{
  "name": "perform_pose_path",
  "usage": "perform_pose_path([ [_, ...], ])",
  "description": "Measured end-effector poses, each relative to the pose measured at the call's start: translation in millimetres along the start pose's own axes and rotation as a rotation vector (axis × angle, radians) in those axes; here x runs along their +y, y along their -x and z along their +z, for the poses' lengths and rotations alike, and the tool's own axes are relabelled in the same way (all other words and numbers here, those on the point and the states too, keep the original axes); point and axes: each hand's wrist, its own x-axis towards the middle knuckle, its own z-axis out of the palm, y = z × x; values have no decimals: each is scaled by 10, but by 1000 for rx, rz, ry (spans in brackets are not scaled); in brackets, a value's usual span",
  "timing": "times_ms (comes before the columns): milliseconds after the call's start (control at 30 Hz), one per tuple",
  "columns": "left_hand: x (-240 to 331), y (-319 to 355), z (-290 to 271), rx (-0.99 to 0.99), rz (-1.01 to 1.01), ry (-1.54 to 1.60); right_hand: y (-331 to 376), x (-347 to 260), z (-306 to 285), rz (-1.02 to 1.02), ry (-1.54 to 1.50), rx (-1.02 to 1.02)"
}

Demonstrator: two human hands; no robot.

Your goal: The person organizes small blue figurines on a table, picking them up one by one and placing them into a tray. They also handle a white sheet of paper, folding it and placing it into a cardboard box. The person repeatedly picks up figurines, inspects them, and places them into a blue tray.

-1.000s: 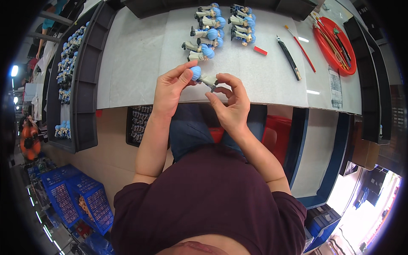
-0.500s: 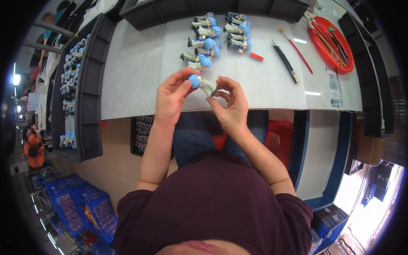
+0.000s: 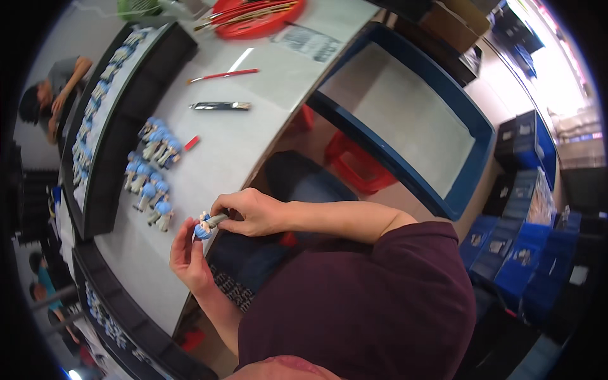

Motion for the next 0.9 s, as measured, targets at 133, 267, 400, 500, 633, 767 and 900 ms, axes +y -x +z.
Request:
perform_pose_path([
  [133, 7, -108, -3, 164, 171, -520, 439, 11, -771, -145, 194, 487],
  [267, -75, -78, -308, 521, 178, -672, 785, 386, -1792, 3, -16, 1050],
  [400, -331, -48, -493, 596, 174, -780, 840, 968, -2681, 556, 507, 1001],
  [500, -414, -54, -507, 596, 206, -829, 729, 1725, -2951, 783, 590, 760],
  [633, -432, -60, -531, 596, 195, -876, 577, 2166, -2982, 888, 587, 723],
  [767, -447, -91, -486, 603, 210, -895, 595, 2259, -3069, 884, 552, 791],
  [900, -428, -55, -431, 583, 308, -976, 901, 1934, -3053, 823, 435, 907],
])
